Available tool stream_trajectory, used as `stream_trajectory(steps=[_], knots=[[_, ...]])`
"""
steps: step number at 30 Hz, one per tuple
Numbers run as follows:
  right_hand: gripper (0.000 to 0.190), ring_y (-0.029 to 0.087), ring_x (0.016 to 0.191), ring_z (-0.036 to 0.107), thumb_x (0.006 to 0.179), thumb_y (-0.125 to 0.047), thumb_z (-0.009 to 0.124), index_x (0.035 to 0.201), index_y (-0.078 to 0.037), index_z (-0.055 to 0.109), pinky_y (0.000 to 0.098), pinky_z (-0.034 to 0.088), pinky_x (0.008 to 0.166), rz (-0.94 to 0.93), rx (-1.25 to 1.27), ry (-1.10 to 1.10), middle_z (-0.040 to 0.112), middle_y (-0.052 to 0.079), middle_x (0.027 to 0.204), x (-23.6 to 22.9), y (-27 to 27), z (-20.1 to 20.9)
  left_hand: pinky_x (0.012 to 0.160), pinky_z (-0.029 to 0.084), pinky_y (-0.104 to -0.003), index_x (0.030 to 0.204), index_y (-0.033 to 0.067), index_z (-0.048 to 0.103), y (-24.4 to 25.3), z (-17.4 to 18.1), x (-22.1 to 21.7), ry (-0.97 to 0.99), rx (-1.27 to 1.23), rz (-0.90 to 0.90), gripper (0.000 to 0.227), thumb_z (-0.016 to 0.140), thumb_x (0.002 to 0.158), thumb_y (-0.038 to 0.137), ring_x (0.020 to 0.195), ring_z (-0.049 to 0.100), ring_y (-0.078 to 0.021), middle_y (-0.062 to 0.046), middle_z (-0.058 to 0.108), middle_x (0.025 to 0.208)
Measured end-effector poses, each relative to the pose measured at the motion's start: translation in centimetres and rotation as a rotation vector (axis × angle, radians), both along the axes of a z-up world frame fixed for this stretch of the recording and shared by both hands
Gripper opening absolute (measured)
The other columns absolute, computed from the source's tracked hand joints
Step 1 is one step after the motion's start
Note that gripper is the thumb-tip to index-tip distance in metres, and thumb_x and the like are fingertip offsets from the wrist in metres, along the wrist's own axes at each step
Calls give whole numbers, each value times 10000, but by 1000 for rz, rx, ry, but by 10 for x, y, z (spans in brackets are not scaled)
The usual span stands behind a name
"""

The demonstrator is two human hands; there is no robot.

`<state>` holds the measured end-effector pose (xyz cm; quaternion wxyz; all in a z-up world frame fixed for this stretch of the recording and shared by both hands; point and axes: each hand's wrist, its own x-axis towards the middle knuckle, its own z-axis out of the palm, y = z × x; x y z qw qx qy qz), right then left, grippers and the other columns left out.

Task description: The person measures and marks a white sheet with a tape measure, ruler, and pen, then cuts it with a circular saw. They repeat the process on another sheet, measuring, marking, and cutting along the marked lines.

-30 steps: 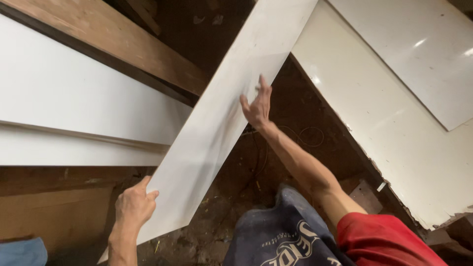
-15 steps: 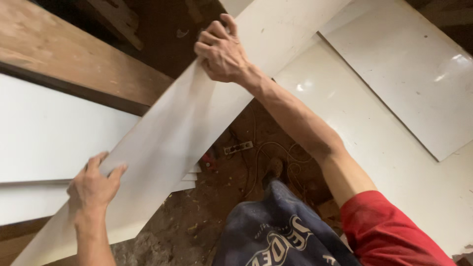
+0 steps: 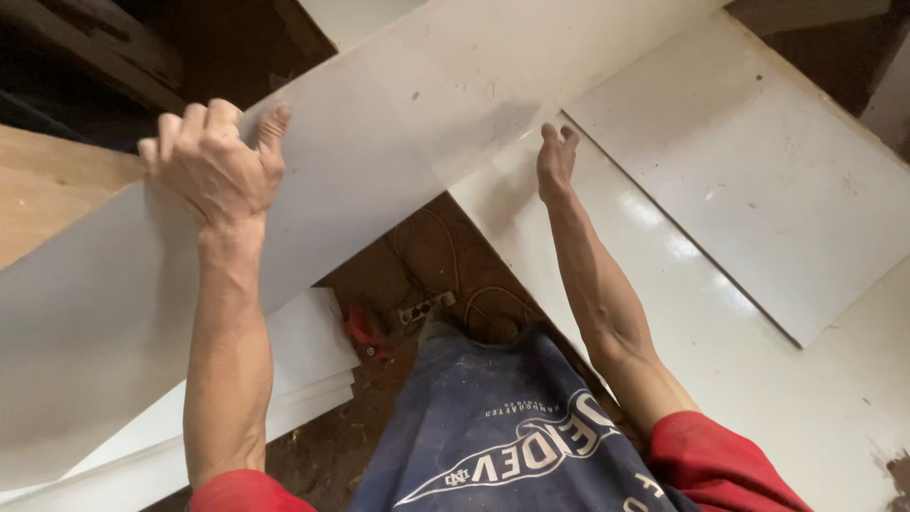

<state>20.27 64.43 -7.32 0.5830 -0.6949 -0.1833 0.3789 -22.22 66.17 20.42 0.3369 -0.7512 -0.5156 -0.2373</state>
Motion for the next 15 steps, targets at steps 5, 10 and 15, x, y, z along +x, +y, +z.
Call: stream_trajectory(steps=[5, 10, 15], knots=[[729, 268, 947, 574, 967, -423, 596, 1527, -20, 360, 416, 546, 734, -93, 26, 221, 554, 203, 1209, 23, 37, -61, 727, 368, -406, 737, 129, 632, 42, -14, 30, -84, 99, -116, 792, 316, 1113, 749, 688, 513, -203, -24, 601, 674], [654, 328, 820, 625, 949, -429, 559, 1216, 163, 638, 461, 489, 645, -457, -136, 265, 688, 230, 1014, 42, 86, -55, 705, 399, -420, 804, 146, 702, 108, -33, 111, -161, 75, -247, 797, 306, 1100, 770, 631, 547, -204, -43, 678, 730], [634, 314, 983, 697, 914, -417, 539, 1177, 150, 648, 442, 536, 874, -536, -126, 275, 727, 229, 1156, 41, 110, -42, 643, 420, -446, 789, 123, 710, 164, -47, 223, -317, 53, -321, 759, 316, 1017, 730, 600, 601, -214, -63, 703, 701]])
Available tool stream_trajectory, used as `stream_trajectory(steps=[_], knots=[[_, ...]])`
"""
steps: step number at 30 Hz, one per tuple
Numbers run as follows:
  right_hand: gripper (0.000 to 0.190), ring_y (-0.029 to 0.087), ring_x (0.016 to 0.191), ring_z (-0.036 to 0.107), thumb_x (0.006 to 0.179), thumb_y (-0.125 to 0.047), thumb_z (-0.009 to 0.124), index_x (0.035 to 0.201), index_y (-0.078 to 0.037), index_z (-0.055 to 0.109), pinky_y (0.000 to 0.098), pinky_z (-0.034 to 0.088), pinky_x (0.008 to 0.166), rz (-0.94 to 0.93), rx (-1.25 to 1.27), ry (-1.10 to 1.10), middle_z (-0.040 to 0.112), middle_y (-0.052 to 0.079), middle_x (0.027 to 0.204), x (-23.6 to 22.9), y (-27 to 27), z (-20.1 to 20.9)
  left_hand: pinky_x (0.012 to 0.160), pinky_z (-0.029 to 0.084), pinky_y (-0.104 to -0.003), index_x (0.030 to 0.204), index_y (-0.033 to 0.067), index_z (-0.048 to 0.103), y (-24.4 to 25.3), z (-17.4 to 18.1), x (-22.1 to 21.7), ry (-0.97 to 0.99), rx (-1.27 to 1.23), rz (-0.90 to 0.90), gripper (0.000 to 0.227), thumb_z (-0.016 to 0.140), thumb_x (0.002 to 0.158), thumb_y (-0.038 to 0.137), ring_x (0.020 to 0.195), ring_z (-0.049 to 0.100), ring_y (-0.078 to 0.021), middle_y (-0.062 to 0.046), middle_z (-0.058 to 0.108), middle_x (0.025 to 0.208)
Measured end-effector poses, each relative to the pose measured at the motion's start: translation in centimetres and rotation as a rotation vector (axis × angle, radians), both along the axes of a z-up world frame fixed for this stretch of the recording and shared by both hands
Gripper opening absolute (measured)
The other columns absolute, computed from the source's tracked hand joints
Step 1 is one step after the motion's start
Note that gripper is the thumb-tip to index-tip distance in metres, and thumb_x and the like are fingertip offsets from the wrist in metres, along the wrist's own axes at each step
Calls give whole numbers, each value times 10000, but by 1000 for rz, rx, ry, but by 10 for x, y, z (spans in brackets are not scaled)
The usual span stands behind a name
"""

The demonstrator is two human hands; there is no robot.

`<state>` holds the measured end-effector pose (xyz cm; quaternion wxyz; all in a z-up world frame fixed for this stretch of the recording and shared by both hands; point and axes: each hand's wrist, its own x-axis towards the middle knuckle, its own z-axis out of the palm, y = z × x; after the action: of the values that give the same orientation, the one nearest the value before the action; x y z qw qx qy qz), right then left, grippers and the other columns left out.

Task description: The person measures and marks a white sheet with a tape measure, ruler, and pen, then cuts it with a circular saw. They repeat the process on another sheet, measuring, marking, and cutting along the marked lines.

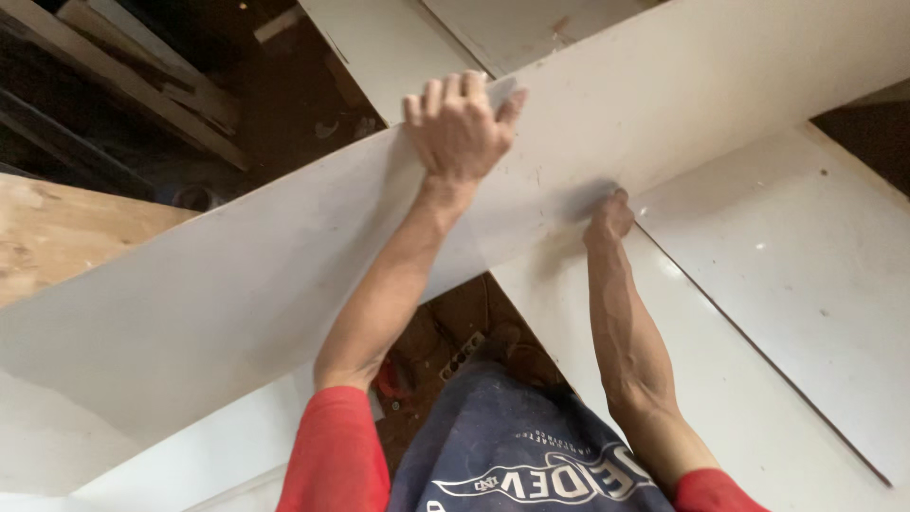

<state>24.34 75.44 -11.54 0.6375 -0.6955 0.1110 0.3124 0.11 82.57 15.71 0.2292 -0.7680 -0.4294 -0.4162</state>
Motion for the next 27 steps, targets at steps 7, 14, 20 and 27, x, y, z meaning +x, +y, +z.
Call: stream_trajectory(steps=[7, 14, 20, 27], knots=[[594, 279, 956, 670, 920, -375, 566, 1241, 125, 585, 423, 534, 832, -41, 33, 23, 694, 162, 1144, -16, -9, 6, 437, 397, -380, 548, 172, 599, 76, 2, 27, -72, -115, -105, 704, 387, 984, 683, 409, 541, -152, -16, 606, 473], [458, 219, 665, 499, 932, -420, 612, 1108, 2, 616, 419, 435, 612, -208, 58, 212, 537, 58, 768, -7, -20, 26, 386, 489, -370, 637, 140, 629, 121, -1, 20, 88, -643, -131, 697, 442, 1016, 694, 443, 626, -188, -55, 603, 504], [634, 297, 1111, 543, 965, -435, 606, 1360, 50, 501, 506, 525, 897, -54, 112, 13, 509, 174, 1248, 19, -34, 69, 371, 421, -334, 595, 189, 658, 126, 17, 42, 108, -270, -166, 685, 547, 1012, 722, 392, 588, -171, -2, 588, 465], [811, 367, 1433, 311, 1005, -537, 469, 1569, -28, 184, 525, 291, 1213, -52, 311, 502, 226, 200, 1596, -4, -46, 32, 332, 365, -269, 583, 184, 623, 99, 65, 68, 165, -356, -275, 668, 621, 1057, 654, 340, 532, -121, 36, 538, 422]])
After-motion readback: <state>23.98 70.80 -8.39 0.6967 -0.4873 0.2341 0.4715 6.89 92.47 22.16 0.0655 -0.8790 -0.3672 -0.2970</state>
